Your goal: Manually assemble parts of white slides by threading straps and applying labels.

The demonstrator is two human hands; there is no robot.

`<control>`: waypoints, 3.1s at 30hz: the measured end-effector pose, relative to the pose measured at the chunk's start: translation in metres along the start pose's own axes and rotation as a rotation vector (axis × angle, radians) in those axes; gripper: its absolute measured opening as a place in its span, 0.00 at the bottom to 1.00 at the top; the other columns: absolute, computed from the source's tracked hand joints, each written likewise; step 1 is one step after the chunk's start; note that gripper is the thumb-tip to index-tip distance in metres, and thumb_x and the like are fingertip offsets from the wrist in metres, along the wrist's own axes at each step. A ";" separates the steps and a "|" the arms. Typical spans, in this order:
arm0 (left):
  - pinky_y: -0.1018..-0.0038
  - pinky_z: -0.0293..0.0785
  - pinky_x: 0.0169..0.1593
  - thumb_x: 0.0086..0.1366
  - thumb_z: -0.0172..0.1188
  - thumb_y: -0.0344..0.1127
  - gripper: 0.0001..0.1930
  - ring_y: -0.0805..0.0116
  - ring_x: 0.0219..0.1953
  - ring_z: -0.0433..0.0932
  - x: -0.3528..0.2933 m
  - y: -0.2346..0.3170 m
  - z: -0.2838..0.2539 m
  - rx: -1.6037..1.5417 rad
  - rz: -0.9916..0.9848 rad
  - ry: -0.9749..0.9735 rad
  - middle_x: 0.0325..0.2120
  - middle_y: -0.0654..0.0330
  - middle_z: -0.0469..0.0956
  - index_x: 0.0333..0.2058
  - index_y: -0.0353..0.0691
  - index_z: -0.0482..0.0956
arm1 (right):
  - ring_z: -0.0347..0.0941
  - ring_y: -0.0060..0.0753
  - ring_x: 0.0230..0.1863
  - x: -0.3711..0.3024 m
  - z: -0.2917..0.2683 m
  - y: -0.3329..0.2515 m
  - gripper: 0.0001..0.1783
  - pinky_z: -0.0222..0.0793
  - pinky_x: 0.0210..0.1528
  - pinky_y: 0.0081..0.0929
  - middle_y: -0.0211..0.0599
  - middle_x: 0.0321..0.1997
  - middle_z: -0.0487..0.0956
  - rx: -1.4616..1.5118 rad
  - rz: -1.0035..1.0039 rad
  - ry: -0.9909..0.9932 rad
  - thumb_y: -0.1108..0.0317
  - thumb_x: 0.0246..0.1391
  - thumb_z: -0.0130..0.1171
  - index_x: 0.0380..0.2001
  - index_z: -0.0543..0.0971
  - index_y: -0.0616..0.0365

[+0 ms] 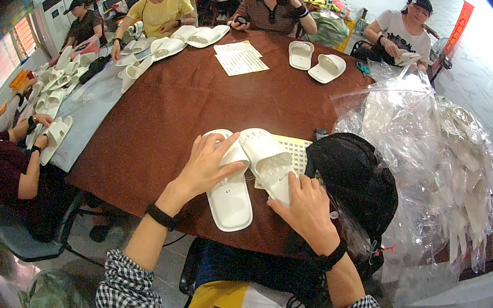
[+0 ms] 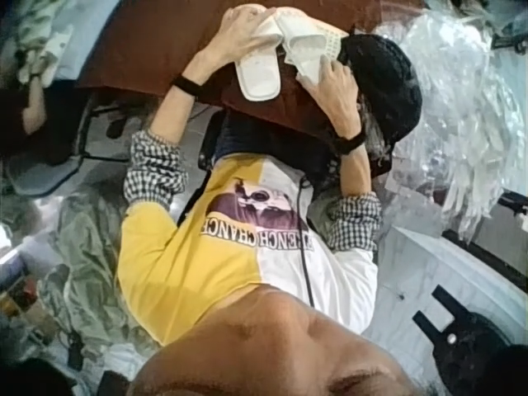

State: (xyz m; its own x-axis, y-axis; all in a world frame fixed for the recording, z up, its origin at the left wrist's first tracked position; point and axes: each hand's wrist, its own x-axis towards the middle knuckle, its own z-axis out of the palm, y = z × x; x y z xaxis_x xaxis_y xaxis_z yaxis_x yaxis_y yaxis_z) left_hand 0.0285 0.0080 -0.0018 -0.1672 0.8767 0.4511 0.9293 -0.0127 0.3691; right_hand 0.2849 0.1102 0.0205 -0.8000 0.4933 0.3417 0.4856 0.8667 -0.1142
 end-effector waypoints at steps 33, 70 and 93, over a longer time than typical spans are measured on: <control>0.54 0.67 0.61 0.61 0.60 0.38 0.29 0.46 0.57 0.73 0.021 -0.017 -0.006 0.118 -0.062 -0.129 0.59 0.48 0.70 0.62 0.44 0.72 | 0.80 0.54 0.43 0.098 0.025 0.083 0.12 0.75 0.48 0.41 0.51 0.40 0.82 0.429 -0.022 0.123 0.74 0.60 0.54 0.43 0.82 0.66; 0.61 0.74 0.41 0.64 0.53 0.27 0.17 0.52 0.36 0.81 0.125 -0.005 0.046 -0.397 -0.239 -0.292 0.32 0.46 0.81 0.52 0.31 0.76 | 0.77 0.48 0.44 0.113 0.043 0.062 0.09 0.74 0.47 0.40 0.39 0.39 0.78 0.465 0.033 0.274 0.75 0.54 0.62 0.40 0.78 0.59; 0.71 0.77 0.35 0.59 0.58 0.25 0.14 0.70 0.30 0.82 0.130 0.012 0.033 -0.719 -0.373 -0.288 0.26 0.54 0.84 0.45 0.28 0.78 | 0.78 0.45 0.43 0.114 0.060 0.044 0.12 0.76 0.42 0.39 0.40 0.42 0.78 0.561 0.048 0.237 0.76 0.51 0.67 0.39 0.78 0.59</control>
State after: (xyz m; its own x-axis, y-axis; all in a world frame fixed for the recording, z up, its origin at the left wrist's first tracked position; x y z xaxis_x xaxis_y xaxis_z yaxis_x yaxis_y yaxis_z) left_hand 0.0288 0.1371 0.0345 -0.2397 0.9708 0.0099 0.3794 0.0843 0.9214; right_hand 0.1938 0.2091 -0.0012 -0.6501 0.5585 0.5151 0.2082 0.7829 -0.5862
